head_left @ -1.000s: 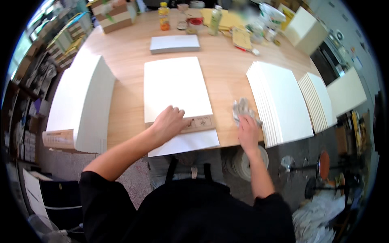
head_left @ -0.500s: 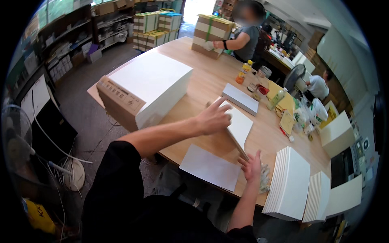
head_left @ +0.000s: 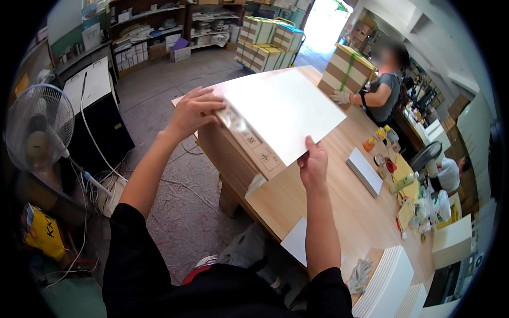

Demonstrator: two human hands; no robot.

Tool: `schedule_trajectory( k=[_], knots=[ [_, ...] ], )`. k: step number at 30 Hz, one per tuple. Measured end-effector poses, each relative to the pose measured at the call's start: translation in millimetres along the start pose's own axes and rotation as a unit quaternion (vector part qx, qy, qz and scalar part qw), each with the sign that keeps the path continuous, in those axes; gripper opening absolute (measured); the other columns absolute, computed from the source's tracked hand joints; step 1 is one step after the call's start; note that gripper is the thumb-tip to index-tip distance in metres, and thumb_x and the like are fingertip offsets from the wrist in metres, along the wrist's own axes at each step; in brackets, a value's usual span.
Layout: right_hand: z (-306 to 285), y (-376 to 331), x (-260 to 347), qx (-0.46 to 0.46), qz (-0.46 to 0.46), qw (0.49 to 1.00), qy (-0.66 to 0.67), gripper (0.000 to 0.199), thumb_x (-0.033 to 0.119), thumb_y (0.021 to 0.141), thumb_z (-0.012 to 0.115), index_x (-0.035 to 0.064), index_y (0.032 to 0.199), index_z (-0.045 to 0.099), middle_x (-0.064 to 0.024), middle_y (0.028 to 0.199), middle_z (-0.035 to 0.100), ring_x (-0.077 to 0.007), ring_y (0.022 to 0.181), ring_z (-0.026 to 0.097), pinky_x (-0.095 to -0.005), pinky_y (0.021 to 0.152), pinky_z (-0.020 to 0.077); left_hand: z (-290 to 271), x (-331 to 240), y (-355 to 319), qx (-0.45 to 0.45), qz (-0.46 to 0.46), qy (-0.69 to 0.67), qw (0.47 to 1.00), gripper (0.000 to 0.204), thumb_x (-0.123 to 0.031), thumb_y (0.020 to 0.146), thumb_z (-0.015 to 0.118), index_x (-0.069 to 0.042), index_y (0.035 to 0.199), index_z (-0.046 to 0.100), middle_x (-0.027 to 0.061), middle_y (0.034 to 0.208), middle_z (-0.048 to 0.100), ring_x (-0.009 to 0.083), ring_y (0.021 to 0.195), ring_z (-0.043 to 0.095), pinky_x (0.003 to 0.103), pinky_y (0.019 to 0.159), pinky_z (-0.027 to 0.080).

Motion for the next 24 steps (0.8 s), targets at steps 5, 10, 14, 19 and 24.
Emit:
schedule_trajectory(
  k=[5,10,14,19,24],
  knots=[
    [39,0,-13,-0.064,-0.059,0.979,-0.187,0.035,0.030,0.105,0.069,-0.0004,0.118,0.060,-0.0011,0.085,0.068,-0.0031,0.064,0.054,-0.0213,0.051,0.0385,21,49,-24,0.009,-0.156,-0.272,0.950,0.047,-0.012,0.081,0.086,-0.018,0.126,0.079,0.0120,0.144,0.068,0.0287,0.141,0.056,0.042,0.120,0.045],
    [21,11,-4,0.002,0.002,0.979,-0.206,0.040,0.030,0.105,0.069,-0.0036,0.125,0.060,-0.0035,0.094,0.071,-0.0047,0.064,0.057,-0.0213,0.050,0.0399,32,60,-17,0.019,-0.211,-0.392,0.895,0.045,-0.001,0.081,0.081,-0.008,0.125,0.078,0.0092,0.144,0.068,0.0212,0.128,0.064,0.034,0.114,0.049],
    [-7,-21,22,0.018,0.013,0.983,-0.180,0.055,0.027,0.106,0.066,-0.0084,0.145,0.050,-0.0099,0.105,0.076,-0.0091,0.068,0.063,-0.0215,0.056,0.0484,34,68,-20,0.006,-0.211,-0.396,0.894,0.043,-0.005,0.086,0.080,-0.008,0.129,0.077,0.0095,0.141,0.070,0.0206,0.125,0.065,0.034,0.110,0.051],
    [-144,-146,40,-0.090,-0.031,0.916,-0.391,0.044,0.023,0.105,0.066,-0.0047,0.139,0.062,-0.0115,0.112,0.077,-0.0131,0.083,0.071,-0.0269,0.072,0.0567,18,49,-19,-0.004,-0.219,-0.233,0.948,0.052,-0.020,0.096,0.077,-0.011,0.145,0.065,0.0102,0.143,0.066,0.0241,0.127,0.064,0.041,0.112,0.051],
    [-232,-280,43,-0.177,0.010,0.754,-0.633,0.037,0.025,0.102,0.067,-0.0007,0.129,0.071,-0.0188,0.118,0.075,-0.0319,0.109,0.071,-0.0416,0.097,0.0545,25,-106,-55,-0.191,-0.005,-0.233,0.954,0.027,-0.015,0.101,0.067,-0.005,0.125,0.071,0.0157,0.134,0.069,0.0308,0.121,0.066,0.045,0.108,0.051]
  ],
)
Point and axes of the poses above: each hand's wrist, its own y-axis towards the middle knuckle, its own z-axis out of the palm, x = y × z, the point moved 2 cm from there along y, towards the middle knuckle
